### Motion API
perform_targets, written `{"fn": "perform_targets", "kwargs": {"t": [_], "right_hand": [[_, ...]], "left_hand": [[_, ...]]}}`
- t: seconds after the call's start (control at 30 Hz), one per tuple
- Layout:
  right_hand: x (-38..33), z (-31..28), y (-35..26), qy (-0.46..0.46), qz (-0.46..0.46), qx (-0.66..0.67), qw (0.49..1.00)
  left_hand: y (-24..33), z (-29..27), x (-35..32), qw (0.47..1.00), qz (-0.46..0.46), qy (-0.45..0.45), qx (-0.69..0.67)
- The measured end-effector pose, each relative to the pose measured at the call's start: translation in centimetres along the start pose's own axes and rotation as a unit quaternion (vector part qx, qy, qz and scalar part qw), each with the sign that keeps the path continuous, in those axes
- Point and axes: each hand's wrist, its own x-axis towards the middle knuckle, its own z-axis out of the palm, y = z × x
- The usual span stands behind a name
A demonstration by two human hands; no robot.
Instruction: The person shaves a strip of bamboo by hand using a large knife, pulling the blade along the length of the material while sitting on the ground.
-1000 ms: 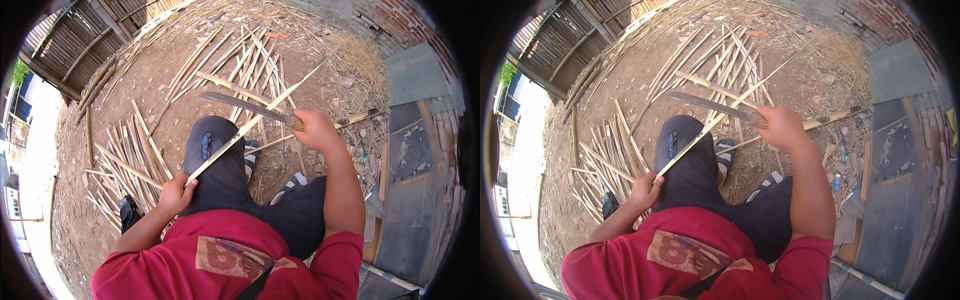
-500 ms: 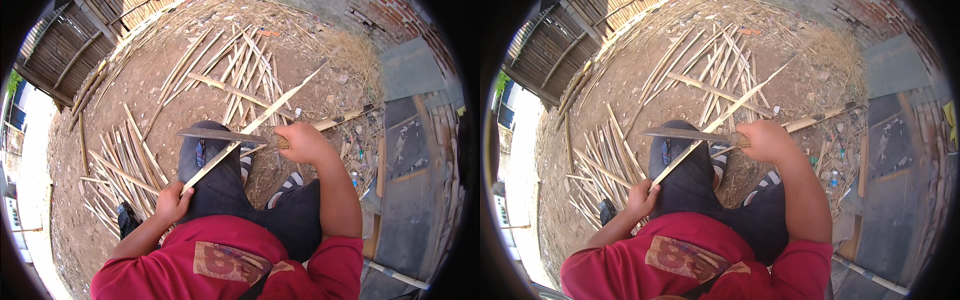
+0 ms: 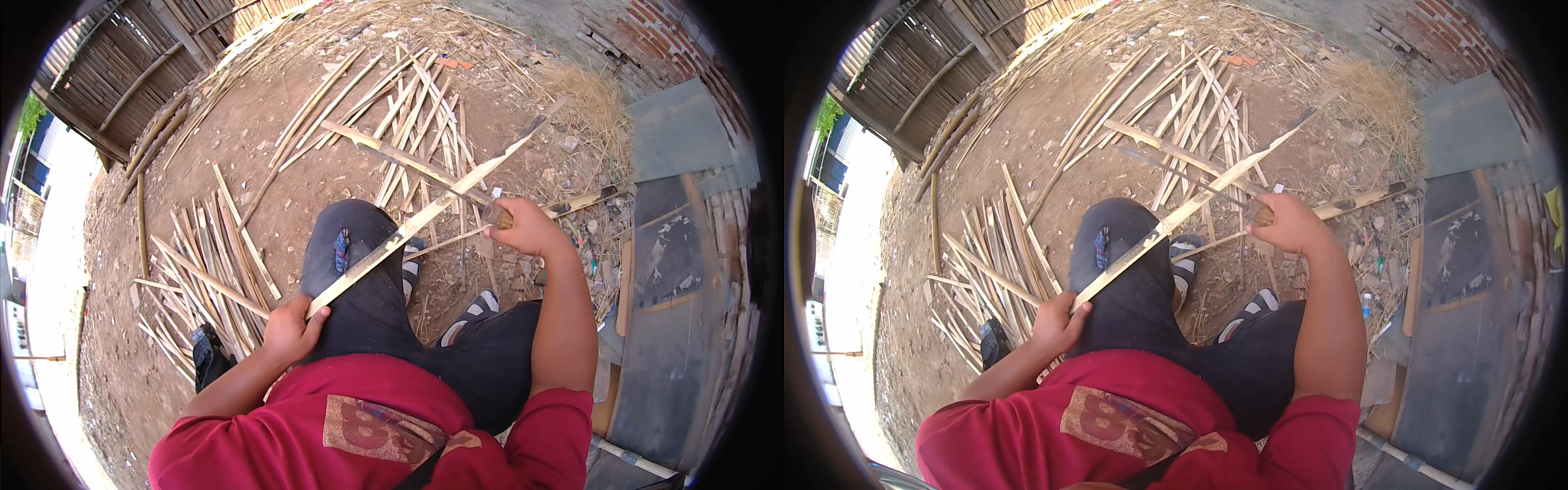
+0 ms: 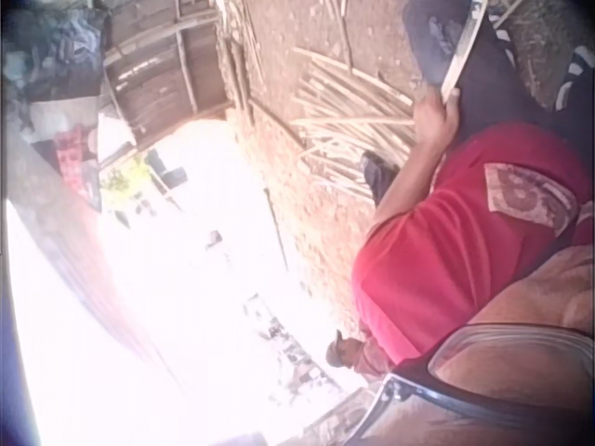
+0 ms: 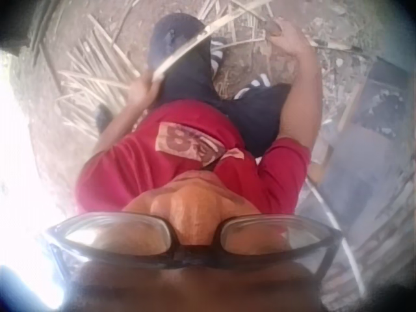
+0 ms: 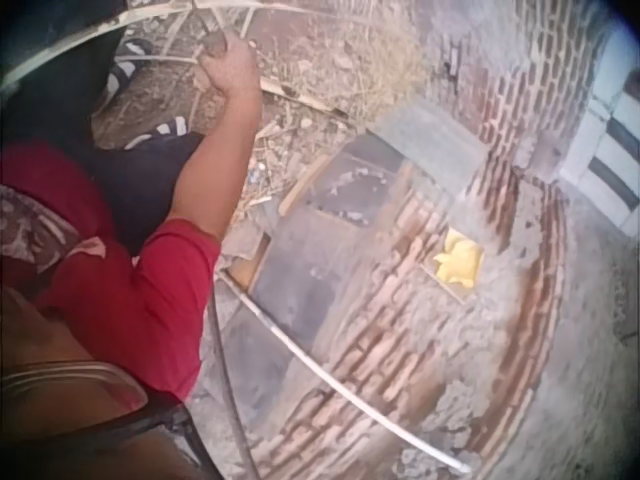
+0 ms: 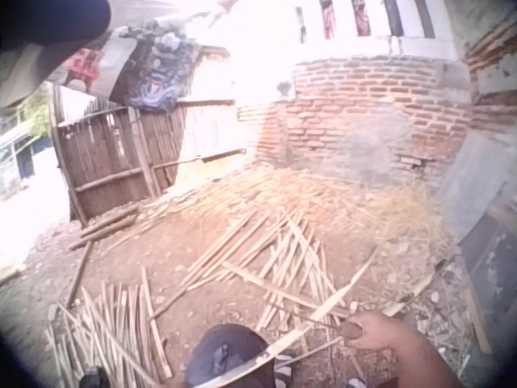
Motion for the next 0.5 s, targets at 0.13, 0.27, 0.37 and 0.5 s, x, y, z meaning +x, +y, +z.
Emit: {"fn": "perform_targets", "kwargs": {"t": [0.13, 0.27, 0.37, 0.5], "right_hand": [[-0.2, -0.5, 2.6, 0.105, 0.054, 0.007, 0.993], [-0.3, 1.0, -0.8, 0.031, -0.030, -0.025, 0.999], [-0.7, 0.2, -2.8, -0.030, -0.045, -0.047, 0.997], [-0.7, -1.0, 1.1, 0.073, 0.064, 0.058, 0.994]], "left_hand": [[0.4, -0.1, 0.2, 1.000, 0.011, 0.002, 0.005], [0.1, -0.2, 0.1, 1.000, 0.016, 0.004, 0.009], [-0.7, 0.0, -0.1, 1.000, 0.018, 0.006, 0.015], [-0.2, 0.2, 0.2, 1.000, 0.012, -0.002, -0.003]]}}
